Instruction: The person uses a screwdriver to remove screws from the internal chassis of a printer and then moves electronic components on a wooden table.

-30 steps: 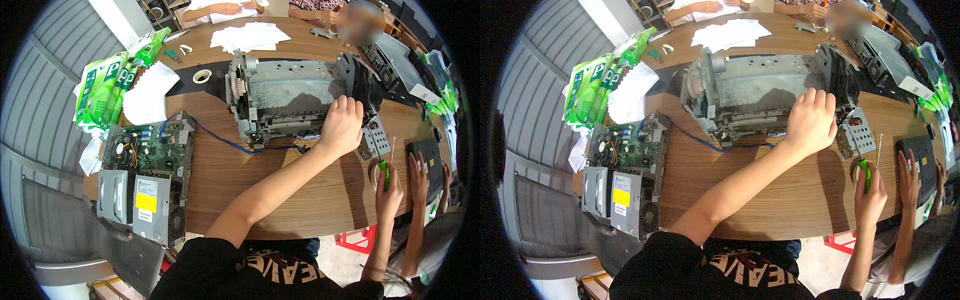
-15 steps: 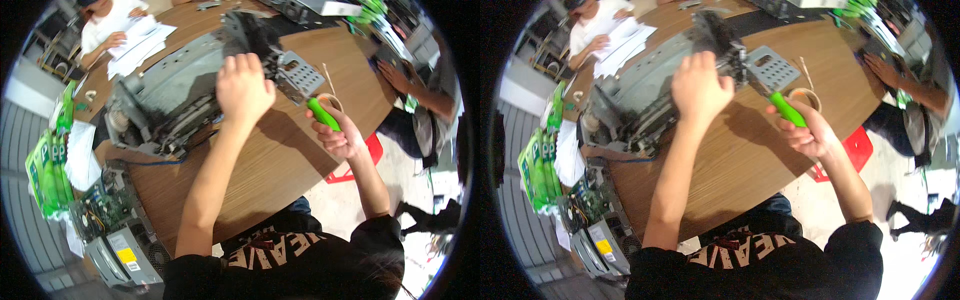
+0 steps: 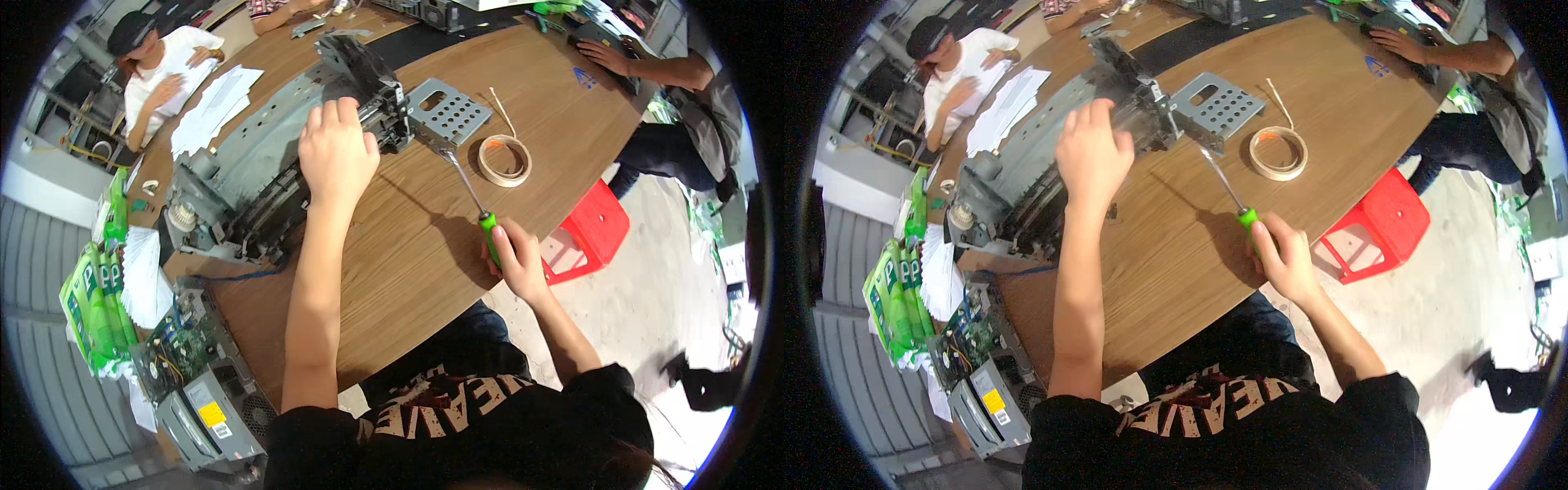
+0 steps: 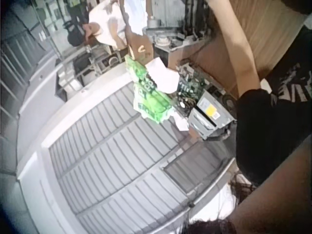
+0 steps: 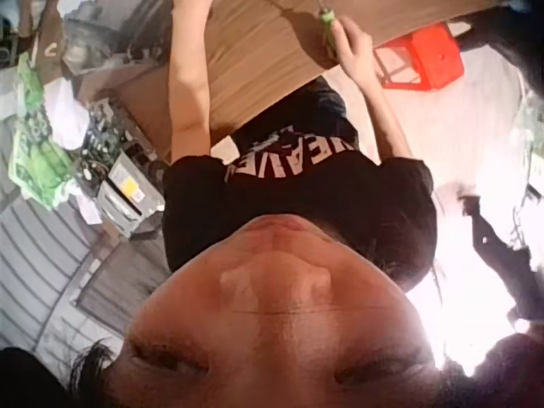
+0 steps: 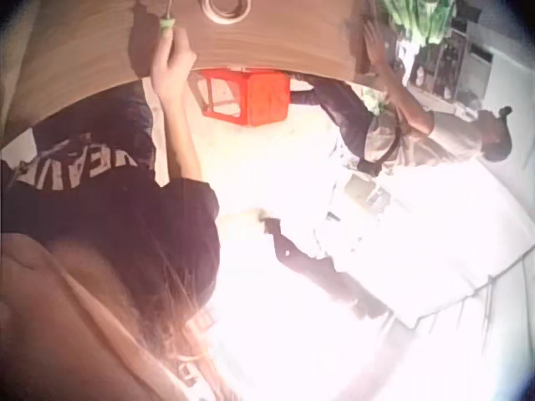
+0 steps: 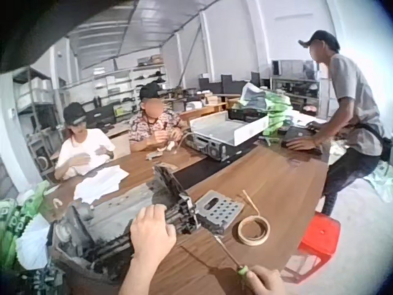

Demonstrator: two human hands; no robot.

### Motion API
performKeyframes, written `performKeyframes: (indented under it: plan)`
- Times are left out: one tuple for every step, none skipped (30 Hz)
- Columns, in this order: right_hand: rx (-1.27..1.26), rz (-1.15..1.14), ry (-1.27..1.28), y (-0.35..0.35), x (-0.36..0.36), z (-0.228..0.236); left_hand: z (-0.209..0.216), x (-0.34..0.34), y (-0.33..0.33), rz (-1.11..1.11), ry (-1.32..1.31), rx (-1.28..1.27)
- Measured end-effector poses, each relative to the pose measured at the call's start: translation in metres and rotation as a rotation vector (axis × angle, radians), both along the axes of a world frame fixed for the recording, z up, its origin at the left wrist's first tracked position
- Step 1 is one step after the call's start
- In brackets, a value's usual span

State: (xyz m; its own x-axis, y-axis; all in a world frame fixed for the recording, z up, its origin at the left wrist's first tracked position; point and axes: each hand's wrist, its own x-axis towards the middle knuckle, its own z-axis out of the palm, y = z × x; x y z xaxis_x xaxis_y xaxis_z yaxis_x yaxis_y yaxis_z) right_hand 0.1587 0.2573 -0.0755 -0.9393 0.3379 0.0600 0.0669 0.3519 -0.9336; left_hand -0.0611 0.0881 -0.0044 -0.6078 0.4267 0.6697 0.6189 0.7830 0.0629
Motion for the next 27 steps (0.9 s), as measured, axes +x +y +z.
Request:
performKeyframes:
  plan:
    - [-0.006,0.021,0.006,-0.002,0.003,-0.003,0.001,-0.001,-0.001,-0.029,0.029,0.009]
    - [-0.032,-0.019,0.074,-0.004,0.005,-0.007,0.0,-0.002,-0.002,-0.032,0.004,0.008]
    - [-0.061,-0.058,0.141,-0.007,0.005,-0.007,0.0,-0.002,-0.005,-0.002,0.008,0.003]
    - [-0.073,-0.071,0.123,-0.01,0.005,-0.005,0.001,-0.003,-0.009,-0.026,0.006,0.01]
    - [-0.077,-0.04,0.122,-0.01,0.004,-0.006,0.0,-0.003,-0.013,-0.052,0.001,0.02]
    - [-0.054,-0.051,0.135,-0.009,0.003,-0.009,0.001,-0.001,-0.017,-0.052,-0.001,0.038]
    - [-0.031,-0.058,0.147,-0.008,0.003,-0.011,0.0,-0.001,-0.021,-0.019,0.0,0.035]
    - [0.005,-0.05,0.154,-0.006,0.004,-0.016,-0.001,-0.001,-0.028,-0.03,-0.012,0.043]
    - [0.039,-0.03,0.173,-0.004,0.004,-0.018,0.001,-0.001,-0.037,-0.033,-0.019,0.051]
    - [0.01,-0.033,0.17,-0.003,0.007,-0.019,0.003,-0.001,-0.044,-0.056,-0.007,0.073]
    - [-0.023,-0.028,0.168,-0.004,0.007,-0.02,0.005,-0.001,-0.052,-0.059,-0.007,0.072]
    - [-0.058,-0.036,0.195,-0.008,0.007,-0.019,0.004,-0.004,-0.059,-0.078,-0.003,0.073]
    - [-0.054,-0.027,0.19,-0.008,0.008,-0.023,0.003,-0.007,-0.068,-0.096,0.0,0.072]
    - [-0.035,-0.015,0.199,-0.006,0.007,-0.025,0.003,-0.007,-0.074,-0.08,-0.034,0.061]
    - [-0.013,-0.009,0.217,-0.006,0.007,-0.025,0.006,-0.008,-0.078,-0.071,-0.063,0.055]
    - [-0.118,-0.01,0.178,-0.006,0.007,-0.026,0.007,-0.008,-0.084,-0.061,-0.087,0.052]
    - [-0.106,0.007,0.204,-0.006,0.006,-0.025,0.009,-0.007,-0.087,-0.029,-0.079,0.058]
    - [-0.076,0.024,0.202,-0.006,0.007,-0.026,0.01,-0.007,-0.091,-0.033,-0.106,0.043]
    - [-0.046,0.039,0.202,-0.005,0.007,-0.027,0.012,-0.007,-0.095,-0.038,-0.133,0.028]
    - [-0.025,0.034,0.212,-0.003,0.006,-0.031,0.013,-0.008,-0.097,-0.097,-0.08,0.024]
    - [-0.004,0.027,0.223,-0.002,0.005,-0.033,0.011,-0.006,-0.098,-0.078,-0.077,0.027]
    - [0.0,0.036,0.21,-0.001,0.005,-0.032,0.009,-0.004,-0.099,-0.111,-0.033,0.022]
    - [-0.002,0.051,0.21,-0.003,0.006,-0.029,0.008,-0.003,-0.099,-0.146,0.009,0.013]
    - [-0.016,0.059,0.218,-0.005,0.006,-0.025,0.007,-0.002,-0.098,-0.165,0.091,0.049]
    - [-0.03,0.066,0.225,-0.007,0.006,-0.023,0.006,-0.001,-0.098,-0.151,0.092,0.048]
    - [0.014,0.057,0.219,-0.006,0.005,-0.024,0.008,0.002,-0.098,-0.12,0.02,0.084]
    - [0.012,0.072,0.224,-0.005,0.005,-0.025,0.009,0.006,-0.098,-0.088,-0.052,0.121]
